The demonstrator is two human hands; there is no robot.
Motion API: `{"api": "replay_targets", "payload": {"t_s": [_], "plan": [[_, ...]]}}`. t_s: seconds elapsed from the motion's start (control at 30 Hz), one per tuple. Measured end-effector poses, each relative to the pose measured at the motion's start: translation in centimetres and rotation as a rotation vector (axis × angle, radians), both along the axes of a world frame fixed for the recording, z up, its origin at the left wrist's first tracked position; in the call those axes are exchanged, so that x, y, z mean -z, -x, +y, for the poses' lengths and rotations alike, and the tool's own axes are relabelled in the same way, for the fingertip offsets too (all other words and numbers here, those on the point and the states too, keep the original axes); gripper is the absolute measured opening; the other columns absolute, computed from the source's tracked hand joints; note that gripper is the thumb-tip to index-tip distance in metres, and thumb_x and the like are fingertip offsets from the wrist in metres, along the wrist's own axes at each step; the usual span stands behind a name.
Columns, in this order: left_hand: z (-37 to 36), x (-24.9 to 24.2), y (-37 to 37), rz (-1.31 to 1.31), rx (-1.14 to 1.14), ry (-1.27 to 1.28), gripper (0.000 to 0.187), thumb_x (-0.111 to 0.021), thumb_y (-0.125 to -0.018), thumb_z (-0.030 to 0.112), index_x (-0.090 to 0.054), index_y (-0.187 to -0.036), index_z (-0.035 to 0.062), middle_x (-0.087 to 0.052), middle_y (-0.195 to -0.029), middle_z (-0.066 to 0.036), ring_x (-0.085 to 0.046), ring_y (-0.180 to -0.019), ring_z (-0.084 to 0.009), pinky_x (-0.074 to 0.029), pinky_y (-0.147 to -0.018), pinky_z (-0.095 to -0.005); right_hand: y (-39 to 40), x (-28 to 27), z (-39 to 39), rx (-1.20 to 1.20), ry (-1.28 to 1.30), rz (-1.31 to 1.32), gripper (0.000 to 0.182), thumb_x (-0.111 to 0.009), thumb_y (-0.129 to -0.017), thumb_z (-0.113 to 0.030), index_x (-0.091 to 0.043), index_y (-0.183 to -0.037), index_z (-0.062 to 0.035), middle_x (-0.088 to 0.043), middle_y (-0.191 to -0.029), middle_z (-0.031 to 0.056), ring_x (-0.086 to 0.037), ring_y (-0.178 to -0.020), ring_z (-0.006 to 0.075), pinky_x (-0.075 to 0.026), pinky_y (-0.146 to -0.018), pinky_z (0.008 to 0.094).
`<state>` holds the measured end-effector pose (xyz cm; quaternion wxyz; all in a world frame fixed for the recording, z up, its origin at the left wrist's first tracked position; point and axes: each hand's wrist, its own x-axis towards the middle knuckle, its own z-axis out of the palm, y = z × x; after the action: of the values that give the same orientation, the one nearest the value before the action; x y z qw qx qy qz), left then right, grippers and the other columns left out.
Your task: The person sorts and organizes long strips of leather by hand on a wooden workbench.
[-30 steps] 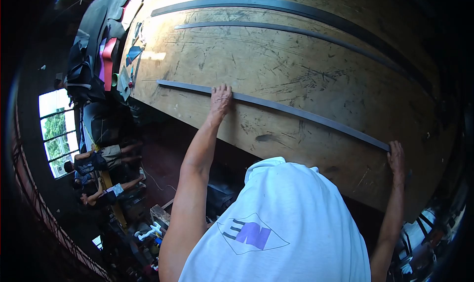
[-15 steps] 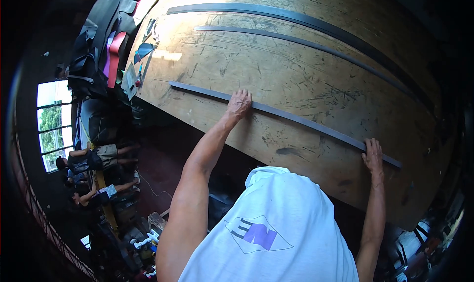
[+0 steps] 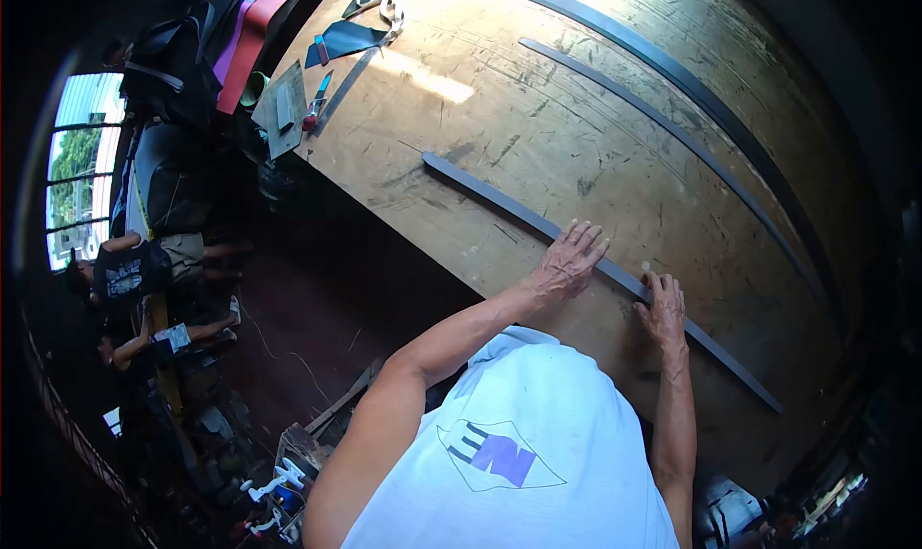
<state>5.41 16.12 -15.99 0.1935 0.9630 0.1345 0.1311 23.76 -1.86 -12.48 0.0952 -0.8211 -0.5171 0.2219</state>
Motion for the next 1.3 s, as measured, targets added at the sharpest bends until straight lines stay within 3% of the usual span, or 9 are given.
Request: {"api": "replay_targets", "payload": {"t_s": [0.1, 0.17, 0.27, 0.33, 0.6, 0.93, 1.3], "plan": [[5.3, -0.6, 7.7, -0.128, -0.313, 0.150, 0.059, -0.065, -0.074, 0.008, -0.046, -0.129, -0.0019, -0.045, -0.129, -0.023, -0.044, -0.123, -0.0397, -0.034, -0.107, -0.0511, 3.9, 0.5, 7.8, -0.076, 0.047, 0.008, 0.065, -0.082, -0.066, -0.009, -0.053, -0.124, -0.0090, -0.054, -0.108, 0.0127, -0.052, -0.106, 0.0341, -0.043, -0.090, 0.0454], [8.6, 0.4, 12.4, -0.072, -0.595, 0.165, 0.053, -0.063, -0.076, 0.008, -0.048, -0.126, -0.0036, -0.044, -0.128, -0.023, -0.043, -0.122, -0.0401, -0.035, -0.106, -0.0501, 6.9, -0.4, 13.7, -0.152, 0.077, 0.031, 0.066, -0.081, -0.068, -0.013, -0.052, -0.126, -0.0093, -0.054, -0.109, 0.0141, -0.052, -0.106, 0.0341, -0.044, -0.089, 0.0449], [13.1, 3.6, 16.9, -0.057, -0.840, 0.055, 0.053, -0.065, -0.076, 0.007, -0.048, -0.125, -0.0022, -0.046, -0.126, -0.021, -0.042, -0.124, -0.0390, -0.034, -0.105, -0.0495, 10.4, 1.3, 21.2, -0.268, 0.011, 0.050, 0.064, -0.080, -0.070, -0.018, -0.052, -0.127, -0.0087, -0.054, -0.110, 0.0150, -0.052, -0.107, 0.0338, -0.044, -0.088, 0.0443], [15.0, 4.2, 17.8, -0.077, -0.853, 0.035, 0.054, -0.065, -0.076, 0.008, -0.049, -0.126, -0.0022, -0.046, -0.128, -0.020, -0.040, -0.126, -0.0381, -0.034, -0.106, -0.0494, 13.2, 1.9, 25.6, -0.322, -0.033, 0.068, 0.062, -0.079, -0.073, -0.023, -0.052, -0.127, -0.0072, -0.055, -0.111, 0.0156, -0.052, -0.107, 0.0336, -0.044, -0.087, 0.0445], [17.3, 5.1, 17.5, -0.162, -0.907, 0.022, 0.049, -0.063, -0.080, 0.014, -0.053, -0.126, 0.0012, -0.047, -0.130, -0.016, -0.041, -0.129, -0.0350, -0.033, -0.106, -0.0504, 21.2, 2.7, 36.6, -0.385, -0.142, 0.079, 0.050, -0.074, -0.077, -0.021, -0.054, -0.120, -0.0037, -0.056, -0.108, 0.0187, -0.054, -0.102, 0.0367, -0.046, -0.085, 0.0441], [17.4, 5.1, 17.9, -0.150, -0.917, 0.148, 0.052, -0.065, -0.082, 0.021, -0.053, -0.129, 0.0031, -0.046, -0.135, -0.015, -0.039, -0.133, -0.0352, -0.032, -0.108, -0.0508, 23.9, 3.1, 38.3, -0.297, -0.188, 0.018, 0.035, -0.070, -0.079, -0.012, -0.061, -0.112, -0.0065, -0.061, -0.102, 0.0156, -0.058, -0.097, 0.0344, -0.049, -0.083, 0.0429], [17.3, 5.0, 18.2, -0.120, -0.899, 0.171, 0.059, -0.068, -0.081, 0.027, -0.050, -0.134, 0.0054, -0.045, -0.138, -0.014, -0.038, -0.134, -0.0341, -0.031, -0.110, -0.0501, 23.4, 3.5, 38.5, -0.215, -0.139, 0.144, 0.034, -0.072, -0.079, -0.014, -0.063, -0.111, -0.0034, -0.063, -0.101, 0.0174, -0.061, -0.096, 0.0363, -0.050, -0.085, 0.0424]]}}
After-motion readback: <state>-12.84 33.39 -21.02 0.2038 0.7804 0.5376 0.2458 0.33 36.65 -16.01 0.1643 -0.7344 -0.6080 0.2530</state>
